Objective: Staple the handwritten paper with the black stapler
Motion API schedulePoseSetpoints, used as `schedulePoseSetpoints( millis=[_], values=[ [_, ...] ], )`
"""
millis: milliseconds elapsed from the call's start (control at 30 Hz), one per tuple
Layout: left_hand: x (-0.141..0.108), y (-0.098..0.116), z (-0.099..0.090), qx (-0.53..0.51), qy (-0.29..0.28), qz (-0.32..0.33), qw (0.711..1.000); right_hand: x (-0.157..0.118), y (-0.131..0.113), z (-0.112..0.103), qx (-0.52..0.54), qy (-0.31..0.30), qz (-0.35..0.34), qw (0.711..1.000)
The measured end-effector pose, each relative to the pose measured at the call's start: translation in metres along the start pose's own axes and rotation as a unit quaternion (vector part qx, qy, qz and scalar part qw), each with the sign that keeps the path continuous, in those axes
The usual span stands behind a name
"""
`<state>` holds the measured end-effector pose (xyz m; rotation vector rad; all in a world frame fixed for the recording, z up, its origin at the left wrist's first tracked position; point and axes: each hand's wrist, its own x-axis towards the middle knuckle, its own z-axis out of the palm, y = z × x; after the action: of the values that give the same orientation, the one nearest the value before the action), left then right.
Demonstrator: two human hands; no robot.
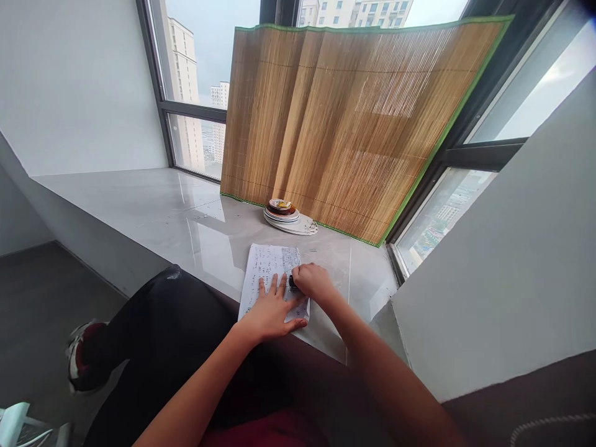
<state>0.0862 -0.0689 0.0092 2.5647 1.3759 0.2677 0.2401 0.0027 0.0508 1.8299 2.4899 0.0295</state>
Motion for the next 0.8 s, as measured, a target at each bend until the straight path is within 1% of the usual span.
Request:
schedulePoseSetpoints(
  millis=[67, 133, 233, 367, 567, 800],
  values=[
    [0.0, -0.001, 0.0, -0.001, -0.005, 0.001, 1.0, -0.001, -0.001, 0.001, -0.01, 0.028, 0.003, 1.0],
    [0.001, -0.001, 0.0, -0.004, -0.008, 0.001, 1.0, -0.002, -0.001, 0.002, -0.027, 0.039, -0.011, 0.999],
    [0.0, -0.001, -0.001, -0.011, -0.012, -0.001, 1.0, -0.002, -0.002, 0.004, -0.047, 0.043, -0.026, 0.998],
    [0.0, 0.0, -0.002, -0.01, -0.015, -0.002, 1.0, -0.002, -0.005, 0.004, -0.054, 0.046, -0.024, 0.997],
    [0.0, 0.0, -0.004, -0.004, -0.018, -0.008, 1.0, -0.008, -0.009, -0.002, -0.054, 0.055, -0.036, 0.996],
    [-0.001, 0.0, -0.005, -0.005, -0.004, 0.0, 1.0, -0.008, -0.015, -0.004, -0.034, 0.038, -0.041, 0.998]
  ],
)
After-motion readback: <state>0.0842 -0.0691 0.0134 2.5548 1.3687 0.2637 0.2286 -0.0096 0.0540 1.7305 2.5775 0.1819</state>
